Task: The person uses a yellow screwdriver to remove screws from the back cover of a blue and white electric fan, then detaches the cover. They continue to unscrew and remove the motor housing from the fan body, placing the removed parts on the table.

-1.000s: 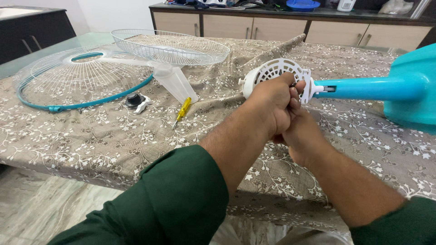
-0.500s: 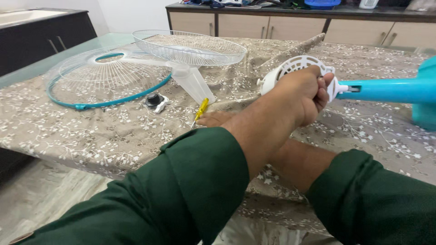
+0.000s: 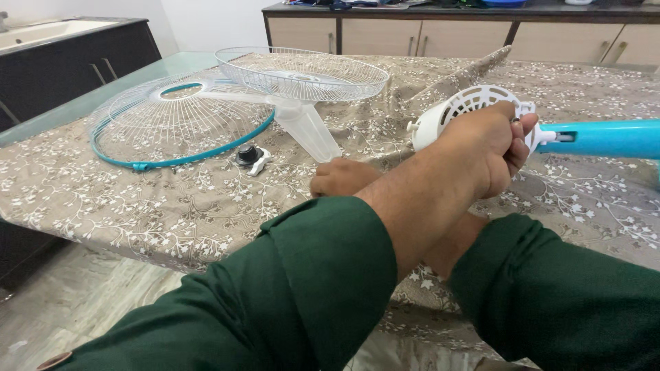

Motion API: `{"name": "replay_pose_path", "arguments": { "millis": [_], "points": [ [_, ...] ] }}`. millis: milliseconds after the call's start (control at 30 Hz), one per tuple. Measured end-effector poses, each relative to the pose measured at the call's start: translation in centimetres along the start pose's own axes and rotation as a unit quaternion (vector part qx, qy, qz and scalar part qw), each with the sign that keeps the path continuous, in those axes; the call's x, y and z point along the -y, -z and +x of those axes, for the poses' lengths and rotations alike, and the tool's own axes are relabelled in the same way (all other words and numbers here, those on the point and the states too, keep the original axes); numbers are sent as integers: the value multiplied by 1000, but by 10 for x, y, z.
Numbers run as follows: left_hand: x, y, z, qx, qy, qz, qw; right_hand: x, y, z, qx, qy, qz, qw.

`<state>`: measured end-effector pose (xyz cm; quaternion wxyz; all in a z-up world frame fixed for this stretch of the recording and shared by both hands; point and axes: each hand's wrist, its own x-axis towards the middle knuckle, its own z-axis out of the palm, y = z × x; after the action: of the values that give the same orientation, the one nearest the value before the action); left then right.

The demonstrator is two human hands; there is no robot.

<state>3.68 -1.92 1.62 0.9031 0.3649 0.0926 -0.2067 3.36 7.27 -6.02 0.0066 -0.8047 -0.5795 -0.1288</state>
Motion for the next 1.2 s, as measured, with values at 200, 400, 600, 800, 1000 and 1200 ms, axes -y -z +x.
{"name": "replay_pose_path", "arguments": {
  "millis": [200,400,600,800,1000,1200],
  "points": [
    [0,8,-6,13,-4,-2,1000,28,15,-32,-93,38,-45,994],
    [-2,10,-2,8,-1,-8,1000,32,7,-67,-245,112,-65,961],
    [-7,13,3,-6,-5,-14,1000,45,8,-121,-181,-67,22,981],
    [-8,17,1,-3,-10,-30,999,61,44,-167,-255,-12,-48,966],
    [-7,18,2,1,-15,-25,1000,55,56,-192,-88,-190,46,977],
    [-5,21,-5,-2,-16,-15,1000,22,65,-225,-208,-360,102,904]
  ]
}}
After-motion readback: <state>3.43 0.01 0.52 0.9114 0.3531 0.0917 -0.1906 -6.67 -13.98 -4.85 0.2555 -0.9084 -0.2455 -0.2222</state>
